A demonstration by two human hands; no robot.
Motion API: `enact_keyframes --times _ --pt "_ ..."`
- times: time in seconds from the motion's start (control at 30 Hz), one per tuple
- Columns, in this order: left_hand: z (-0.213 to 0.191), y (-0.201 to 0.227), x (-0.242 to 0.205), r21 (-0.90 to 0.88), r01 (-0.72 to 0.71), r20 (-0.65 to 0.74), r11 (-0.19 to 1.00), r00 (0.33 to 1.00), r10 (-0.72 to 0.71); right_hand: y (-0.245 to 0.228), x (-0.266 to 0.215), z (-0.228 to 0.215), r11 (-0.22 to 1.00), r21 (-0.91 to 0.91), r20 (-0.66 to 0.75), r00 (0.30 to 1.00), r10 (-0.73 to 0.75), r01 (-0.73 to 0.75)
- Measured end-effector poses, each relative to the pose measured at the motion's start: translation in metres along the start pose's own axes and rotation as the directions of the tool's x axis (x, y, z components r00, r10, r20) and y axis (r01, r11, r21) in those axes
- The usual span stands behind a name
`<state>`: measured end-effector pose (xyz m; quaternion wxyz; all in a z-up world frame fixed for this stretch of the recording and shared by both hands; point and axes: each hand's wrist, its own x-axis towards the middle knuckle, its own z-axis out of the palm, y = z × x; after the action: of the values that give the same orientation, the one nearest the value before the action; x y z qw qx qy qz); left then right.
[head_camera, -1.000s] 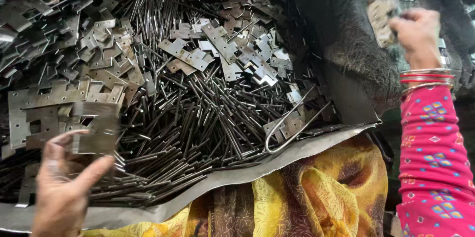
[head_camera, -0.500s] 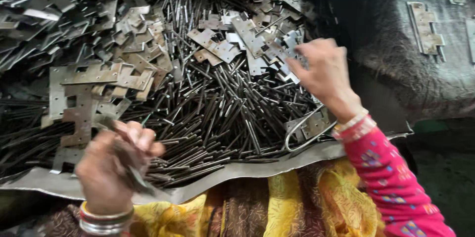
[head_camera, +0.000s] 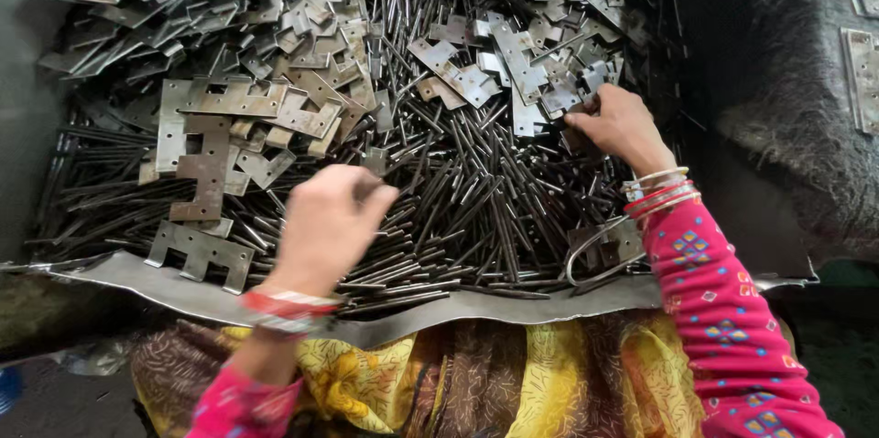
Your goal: The person sits on the floor with a large metal tray on their lap and repeatedly picks up small metal brackets and rods, separating them by type. They place sorted brackets into a pile on the right side of the tray while continuing to sift through the mixed parts.
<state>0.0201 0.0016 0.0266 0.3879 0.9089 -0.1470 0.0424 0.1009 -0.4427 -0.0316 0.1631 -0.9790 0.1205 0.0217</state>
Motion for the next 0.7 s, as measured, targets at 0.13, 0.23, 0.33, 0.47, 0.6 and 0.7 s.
enact_keyframes --times 0.13,0.23,0.33,0.47,0.6,0.7 --pt "0.051 0.016 0.016 0.403 -0.056 0.043 0.914 0.998 0.041 -0.002 -0.006 0.001 1.0 0.002 -0.01 1.0 0.001 -0.001" --pt "0.06 0.018 0.016 0.462 -0.1 0.007 0.881 0.994 0.109 -0.008 -0.007 -0.004 0.999 -0.032 -0.029 0.999 0.026 -0.027" --pt "0.041 0.016 0.007 0.376 -0.027 -0.044 0.926 0.998 0.048 -0.015 -0.012 -0.009 0.987 -0.137 -0.059 0.995 0.077 -0.084" --pt "-0.001 0.005 0.005 -0.197 -0.017 -0.231 0.98 0.972 -0.029 -0.031 -0.032 -0.023 0.991 -0.125 -0.23 0.971 -0.072 0.044" --pt "-0.013 -0.01 0.008 -0.921 0.211 0.012 0.327 0.856 -0.516 -0.067 -0.062 -0.047 0.984 0.072 -0.395 0.91 -0.124 0.165" --pt "0.003 -0.015 0.002 -0.948 0.315 0.257 0.053 0.85 -0.46 -0.102 -0.091 -0.059 0.804 0.562 -0.286 0.958 -0.032 0.195"
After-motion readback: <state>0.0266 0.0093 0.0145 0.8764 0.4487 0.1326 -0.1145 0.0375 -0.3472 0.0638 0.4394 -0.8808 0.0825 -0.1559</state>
